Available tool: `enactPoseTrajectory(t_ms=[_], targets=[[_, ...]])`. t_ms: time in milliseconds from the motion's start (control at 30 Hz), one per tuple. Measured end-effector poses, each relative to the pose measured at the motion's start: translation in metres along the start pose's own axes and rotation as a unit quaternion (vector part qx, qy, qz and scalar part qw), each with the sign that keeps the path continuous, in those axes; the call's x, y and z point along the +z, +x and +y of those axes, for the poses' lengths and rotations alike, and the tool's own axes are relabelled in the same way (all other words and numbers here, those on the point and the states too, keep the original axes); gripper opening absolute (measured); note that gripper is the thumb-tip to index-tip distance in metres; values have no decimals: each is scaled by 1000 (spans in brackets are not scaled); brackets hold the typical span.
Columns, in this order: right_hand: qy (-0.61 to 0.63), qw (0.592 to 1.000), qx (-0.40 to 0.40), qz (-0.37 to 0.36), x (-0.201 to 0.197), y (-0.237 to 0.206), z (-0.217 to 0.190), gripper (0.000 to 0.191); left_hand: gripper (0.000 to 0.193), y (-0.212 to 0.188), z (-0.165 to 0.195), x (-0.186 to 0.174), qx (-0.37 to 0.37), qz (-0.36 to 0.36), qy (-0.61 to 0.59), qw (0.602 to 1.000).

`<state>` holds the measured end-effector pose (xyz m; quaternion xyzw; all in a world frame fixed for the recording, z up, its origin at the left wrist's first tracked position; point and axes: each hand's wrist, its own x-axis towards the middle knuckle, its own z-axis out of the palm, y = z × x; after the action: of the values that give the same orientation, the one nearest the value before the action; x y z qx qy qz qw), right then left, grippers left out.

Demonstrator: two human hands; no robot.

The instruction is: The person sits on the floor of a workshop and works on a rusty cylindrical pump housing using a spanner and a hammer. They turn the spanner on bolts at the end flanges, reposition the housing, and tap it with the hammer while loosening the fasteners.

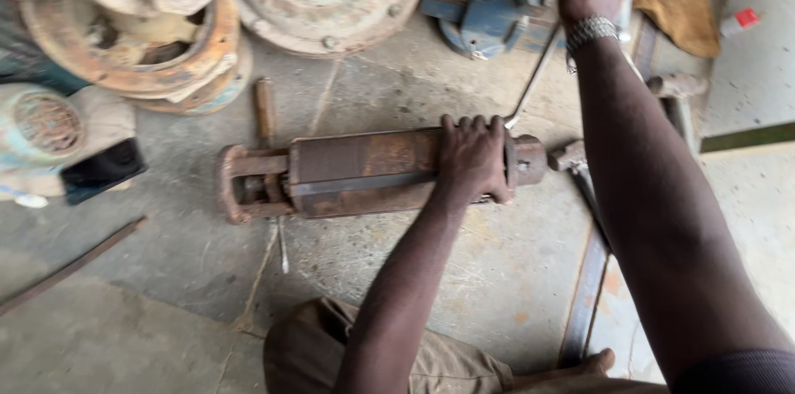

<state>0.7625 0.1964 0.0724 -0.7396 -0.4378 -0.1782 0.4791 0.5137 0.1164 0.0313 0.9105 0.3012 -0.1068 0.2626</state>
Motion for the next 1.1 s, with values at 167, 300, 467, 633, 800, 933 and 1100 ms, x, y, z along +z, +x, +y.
enactPoseTrajectory(t_ms=[167,300,467,633,800,933,1100], targets=[[174,972,145,-64,-9,-58,-9,40,155,-3,-5,18,38,76,12,996],[298,870,304,-251,-39,-97,-7,51,139,-31,-25,52,-29,136,56,989],[410,852,258,-200,-71,-120,-16,44,133,-58,-42,83,-60,138,79,986],[36,948,-114,-294,-98,-108,-17,37,131,-60,-44,87,-50,124,69,989],[-205,884,-142,-395,-92,-113,19,28,122,-75,-43,104,3,210,58,976],[-213,862,-47,-458,-74,-142,37,28,114,-92,-48,119,48,288,30,956],[-131,930,-26,-342,-100,-152,42,40,111,-90,-52,100,71,284,-5,956]])
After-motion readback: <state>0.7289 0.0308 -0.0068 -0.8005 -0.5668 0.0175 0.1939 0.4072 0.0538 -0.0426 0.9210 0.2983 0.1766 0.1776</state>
